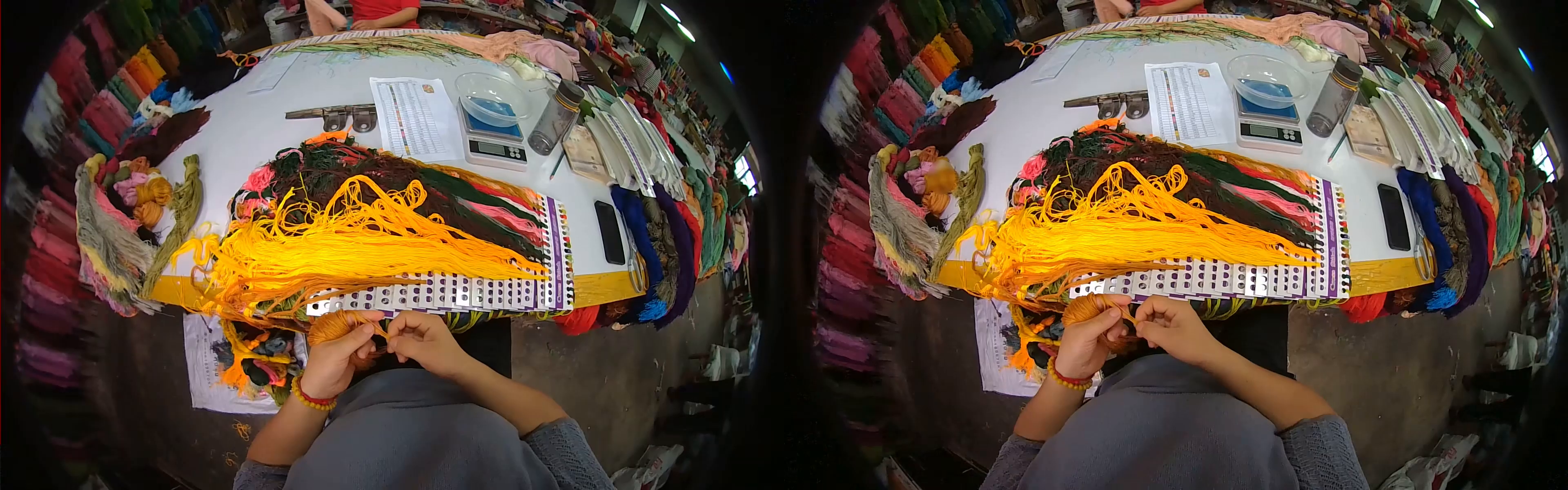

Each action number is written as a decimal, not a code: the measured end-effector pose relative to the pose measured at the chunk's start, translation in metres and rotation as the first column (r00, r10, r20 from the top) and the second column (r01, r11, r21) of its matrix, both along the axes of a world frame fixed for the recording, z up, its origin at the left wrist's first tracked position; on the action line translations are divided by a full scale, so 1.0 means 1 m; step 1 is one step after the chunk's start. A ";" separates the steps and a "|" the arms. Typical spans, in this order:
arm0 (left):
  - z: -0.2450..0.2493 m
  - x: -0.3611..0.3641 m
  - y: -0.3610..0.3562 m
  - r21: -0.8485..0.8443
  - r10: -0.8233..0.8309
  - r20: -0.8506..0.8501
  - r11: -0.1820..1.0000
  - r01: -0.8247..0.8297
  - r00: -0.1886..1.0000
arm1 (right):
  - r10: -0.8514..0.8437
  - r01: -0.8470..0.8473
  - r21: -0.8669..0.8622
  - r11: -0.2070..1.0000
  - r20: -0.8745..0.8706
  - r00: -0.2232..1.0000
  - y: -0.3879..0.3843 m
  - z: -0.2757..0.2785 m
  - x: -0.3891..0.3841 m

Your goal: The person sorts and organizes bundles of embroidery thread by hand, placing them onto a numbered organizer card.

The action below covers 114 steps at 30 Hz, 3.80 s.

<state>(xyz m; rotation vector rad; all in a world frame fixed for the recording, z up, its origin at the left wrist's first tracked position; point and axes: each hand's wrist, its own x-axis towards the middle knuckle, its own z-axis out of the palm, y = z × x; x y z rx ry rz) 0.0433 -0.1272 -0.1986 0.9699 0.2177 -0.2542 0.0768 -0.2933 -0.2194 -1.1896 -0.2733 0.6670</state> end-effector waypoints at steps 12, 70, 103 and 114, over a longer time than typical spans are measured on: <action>0.001 0.000 -0.002 0.095 -0.013 0.054 0.995 0.008 0.998 | -0.037 0.039 -0.087 0.995 0.028 0.999 0.004 0.000 0.000; -0.010 -0.015 0.023 -0.026 -0.200 0.132 0.978 0.205 0.971 | -0.384 0.378 0.110 0.919 0.033 0.923 -0.133 0.050 0.054; -0.168 -0.034 0.009 0.791 -0.446 0.059 0.567 0.231 0.893 | 0.045 0.132 -0.811 0.570 0.191 0.981 -0.097 -0.167 -0.006; -0.159 -0.033 0.019 0.476 -0.294 -0.213 0.802 0.361 0.932 | 0.396 -0.157 -0.865 0.476 0.052 0.917 -0.111 -0.149 -0.004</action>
